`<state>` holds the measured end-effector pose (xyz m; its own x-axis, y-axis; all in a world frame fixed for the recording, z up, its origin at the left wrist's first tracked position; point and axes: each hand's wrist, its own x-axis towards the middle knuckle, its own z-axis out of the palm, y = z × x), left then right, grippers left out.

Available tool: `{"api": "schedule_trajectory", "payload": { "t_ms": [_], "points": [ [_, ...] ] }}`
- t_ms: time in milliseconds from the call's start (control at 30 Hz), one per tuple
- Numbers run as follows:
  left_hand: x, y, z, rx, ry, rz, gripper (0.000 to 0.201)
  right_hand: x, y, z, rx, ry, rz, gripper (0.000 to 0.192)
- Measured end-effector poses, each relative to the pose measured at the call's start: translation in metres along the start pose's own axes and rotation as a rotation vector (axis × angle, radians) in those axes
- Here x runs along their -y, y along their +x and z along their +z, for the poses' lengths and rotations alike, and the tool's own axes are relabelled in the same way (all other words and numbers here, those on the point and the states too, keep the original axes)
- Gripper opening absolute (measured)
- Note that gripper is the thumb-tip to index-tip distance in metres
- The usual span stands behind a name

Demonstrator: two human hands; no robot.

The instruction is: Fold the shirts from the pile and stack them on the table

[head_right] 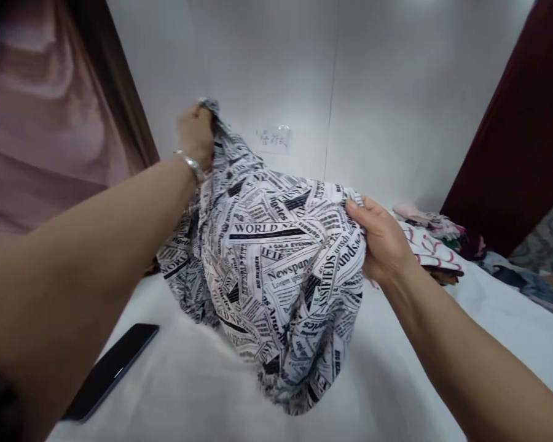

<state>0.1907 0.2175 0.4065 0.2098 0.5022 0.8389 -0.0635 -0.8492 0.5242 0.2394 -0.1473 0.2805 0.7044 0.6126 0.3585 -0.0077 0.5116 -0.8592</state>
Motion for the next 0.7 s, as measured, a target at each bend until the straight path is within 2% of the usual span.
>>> {"api": "schedule_trajectory", "payload": {
  "t_ms": [100, 167, 233, 300, 333, 400, 500, 600, 700],
  "points": [
    [-0.005, -0.019, 0.092, 0.153, -0.033, 0.009, 0.032, -0.025, 0.017, -0.052, -0.185, 0.008, -0.030, 0.024],
    [-0.001, -0.047, 0.143, 0.297, -0.064, 0.021, 0.033, -0.049, 0.024, -0.091, -0.295, 0.002, -0.018, 0.027],
    [0.009, -0.086, 0.178, 0.497, -0.073, -0.015, 0.043, -0.078, 0.024, -0.130, -0.415, -0.001, 0.043, 0.026],
    [0.025, -0.127, 0.189, 0.686, -0.034, -0.113, 0.056, -0.109, 0.014, -0.164, -0.528, -0.018, 0.147, 0.024],
    [0.035, -0.147, 0.186, 0.744, -0.003, -0.173, 0.059, -0.123, 0.006, -0.178, -0.556, -0.039, 0.217, 0.024],
    [0.054, -0.182, 0.163, 0.794, 0.081, -0.299, 0.060, -0.148, -0.014, -0.199, -0.533, -0.097, 0.367, 0.027],
    [0.078, -0.228, 0.098, 0.813, 0.150, -0.373, 0.048, -0.170, -0.043, -0.215, -0.440, -0.165, 0.505, 0.047],
    [0.089, -0.274, 0.021, 0.822, 0.221, -0.428, 0.046, -0.176, -0.059, -0.219, -0.421, -0.343, 0.486, 0.069],
    [0.086, -0.322, -0.039, 0.908, 0.362, -0.497, 0.047, -0.175, -0.065, -0.220, -0.365, -0.711, 0.390, 0.082]
  ]
}}
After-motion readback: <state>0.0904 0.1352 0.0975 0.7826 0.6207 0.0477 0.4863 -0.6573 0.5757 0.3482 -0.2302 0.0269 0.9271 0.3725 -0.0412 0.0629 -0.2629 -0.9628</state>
